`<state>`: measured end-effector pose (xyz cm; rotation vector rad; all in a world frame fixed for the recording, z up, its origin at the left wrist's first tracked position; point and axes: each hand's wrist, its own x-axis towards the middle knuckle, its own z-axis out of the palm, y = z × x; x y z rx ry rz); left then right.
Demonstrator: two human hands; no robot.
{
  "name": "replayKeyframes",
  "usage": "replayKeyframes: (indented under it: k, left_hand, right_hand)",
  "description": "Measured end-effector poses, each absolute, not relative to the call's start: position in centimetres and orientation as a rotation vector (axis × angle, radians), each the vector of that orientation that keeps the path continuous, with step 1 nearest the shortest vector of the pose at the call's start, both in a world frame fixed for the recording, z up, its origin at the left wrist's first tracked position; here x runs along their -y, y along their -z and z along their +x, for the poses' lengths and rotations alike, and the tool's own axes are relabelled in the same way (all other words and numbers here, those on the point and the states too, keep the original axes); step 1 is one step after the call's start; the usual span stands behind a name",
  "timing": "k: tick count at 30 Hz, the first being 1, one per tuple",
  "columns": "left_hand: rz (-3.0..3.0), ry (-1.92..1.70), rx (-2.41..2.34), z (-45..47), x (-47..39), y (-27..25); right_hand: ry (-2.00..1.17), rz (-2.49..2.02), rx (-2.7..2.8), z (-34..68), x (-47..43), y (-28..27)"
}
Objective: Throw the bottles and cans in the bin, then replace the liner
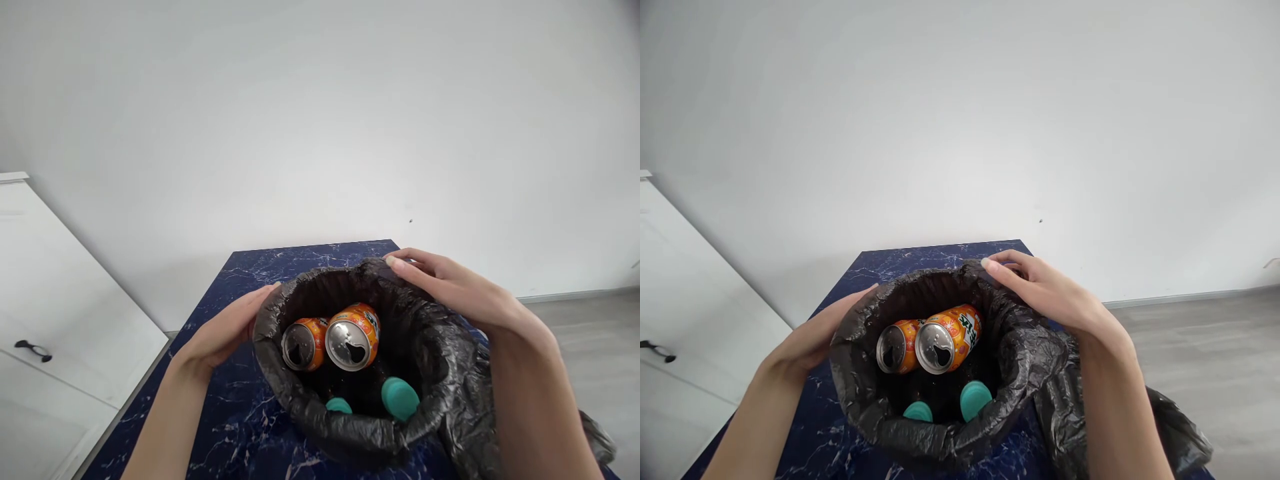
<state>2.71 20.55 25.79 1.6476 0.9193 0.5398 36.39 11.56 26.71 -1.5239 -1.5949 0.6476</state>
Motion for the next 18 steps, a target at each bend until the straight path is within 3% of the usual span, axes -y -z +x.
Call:
replayKeyframes:
  k: [5, 11, 18]
  left_hand:
    - [1.409, -0.682, -0.974, 2.0, -20.8, -26.0]
    - [1.176, -0.994, -0.997, 2.1, -19.4, -27.3]
    - [0.965, -1.347, -1.056, 2.9, -17.1, -28.7]
  right_hand:
    - [-0.694, -1.534, 1.522, 36.9, -11.8, -26.7]
    - [-0.948, -1.129, 1.247, 36.2, -11.3, -27.0]
    - [-0.891, -0.979, 1.011, 36.4, -11.7, -26.8]
